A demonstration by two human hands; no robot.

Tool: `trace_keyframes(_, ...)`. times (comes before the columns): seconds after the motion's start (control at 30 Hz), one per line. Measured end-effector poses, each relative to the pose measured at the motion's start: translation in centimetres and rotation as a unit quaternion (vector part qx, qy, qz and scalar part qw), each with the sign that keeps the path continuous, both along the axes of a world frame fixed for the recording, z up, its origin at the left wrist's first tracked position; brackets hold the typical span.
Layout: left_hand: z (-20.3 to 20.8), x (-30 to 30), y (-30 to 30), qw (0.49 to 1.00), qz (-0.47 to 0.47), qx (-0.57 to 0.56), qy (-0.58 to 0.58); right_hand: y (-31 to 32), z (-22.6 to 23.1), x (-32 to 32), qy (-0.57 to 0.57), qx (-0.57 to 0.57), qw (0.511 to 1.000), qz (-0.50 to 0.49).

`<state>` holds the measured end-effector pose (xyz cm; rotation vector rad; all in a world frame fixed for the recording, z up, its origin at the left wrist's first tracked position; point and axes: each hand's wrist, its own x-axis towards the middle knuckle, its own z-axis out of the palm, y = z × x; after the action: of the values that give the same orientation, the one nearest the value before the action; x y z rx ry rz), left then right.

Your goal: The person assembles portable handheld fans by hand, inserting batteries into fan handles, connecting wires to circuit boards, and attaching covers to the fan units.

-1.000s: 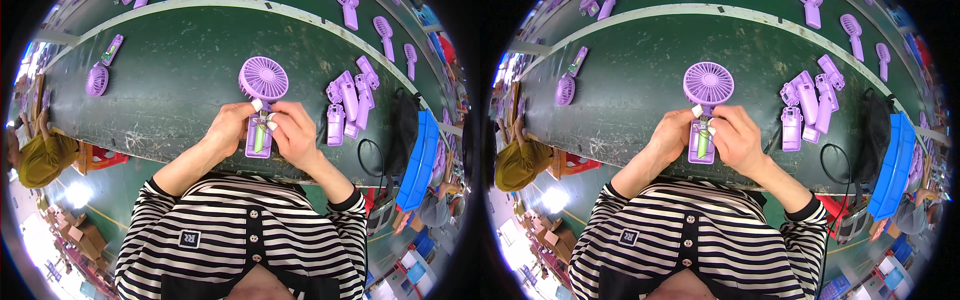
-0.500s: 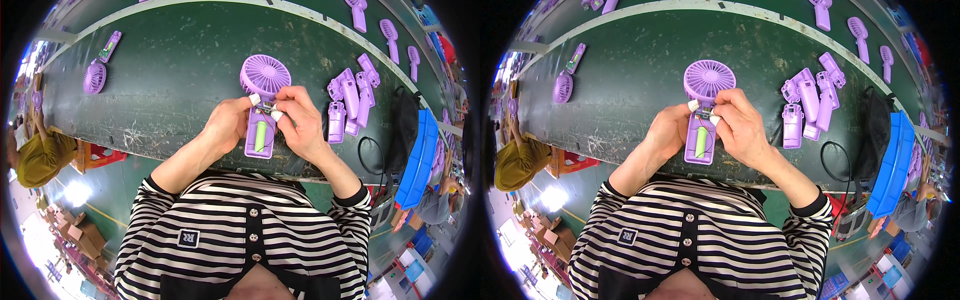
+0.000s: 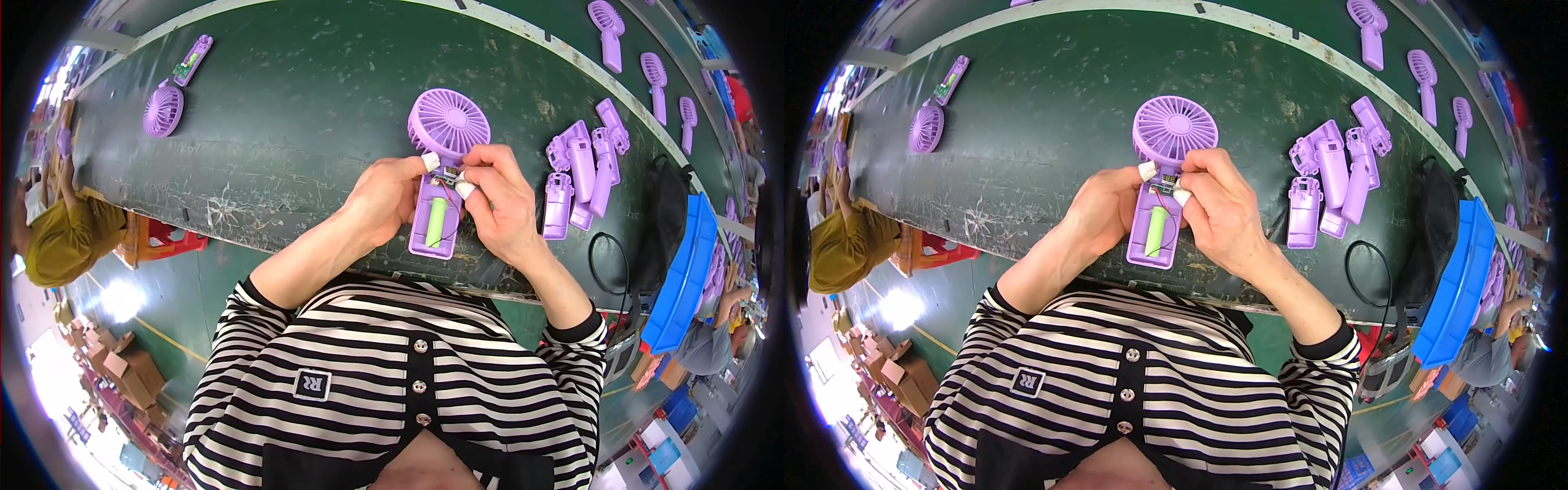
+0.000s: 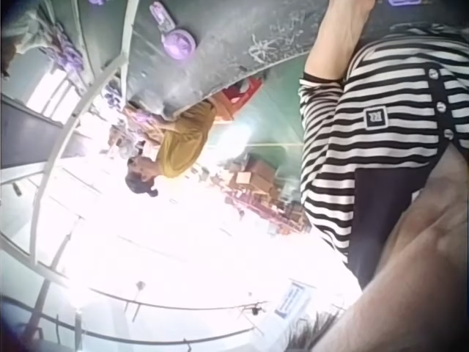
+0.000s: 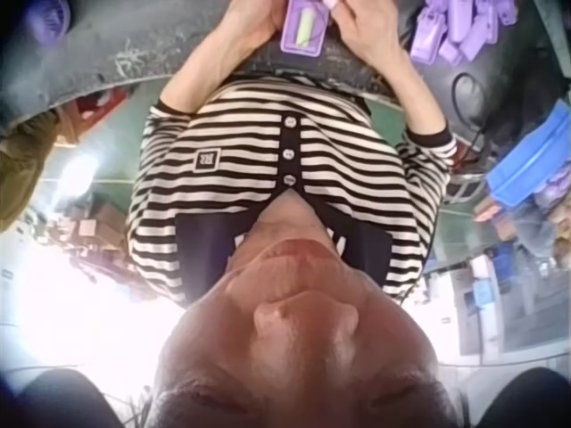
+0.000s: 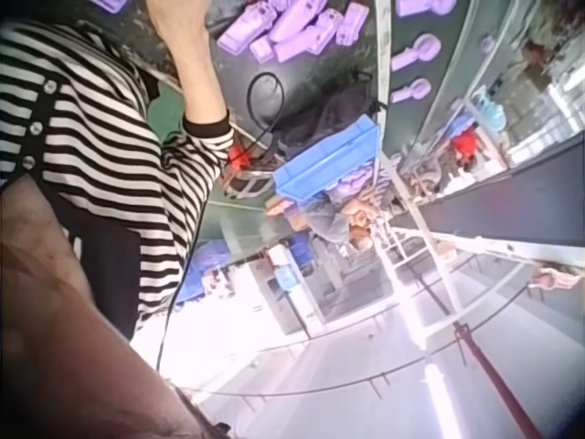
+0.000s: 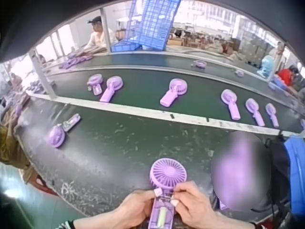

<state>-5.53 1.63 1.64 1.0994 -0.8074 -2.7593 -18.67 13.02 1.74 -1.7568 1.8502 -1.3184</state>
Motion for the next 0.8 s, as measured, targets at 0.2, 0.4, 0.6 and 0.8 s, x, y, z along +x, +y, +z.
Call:
trace_keyframes(0.2, -0.22, -0.03, 0.02, 1.000, 0.004, 0.007, -0.002, -0.05, -0.25, 0.03, 0.016, -0.004, 1.000, -0.001)
trace_keyframes(0.4, -0.65, -0.03, 0.04, 1.000, -0.003, 0.009, -0.004, 0.02, 0.11, 0.04, 0.073, -0.009, 0.997, 0.018)
trace_keyframes(0.6, -0.52, -0.01, 0.25, 1.000, -0.003, 0.013, -0.002, -0.14, 0.28, -0.17, 0.145, -0.013, 0.988, 0.046)
trace_keyframes(0.8, 0.22, 0.22, -0.10, 0.999, -0.035, -0.003, -0.014, 0.05, 0.56, -0.08, 0.201, 0.021, 0.977, 0.071)
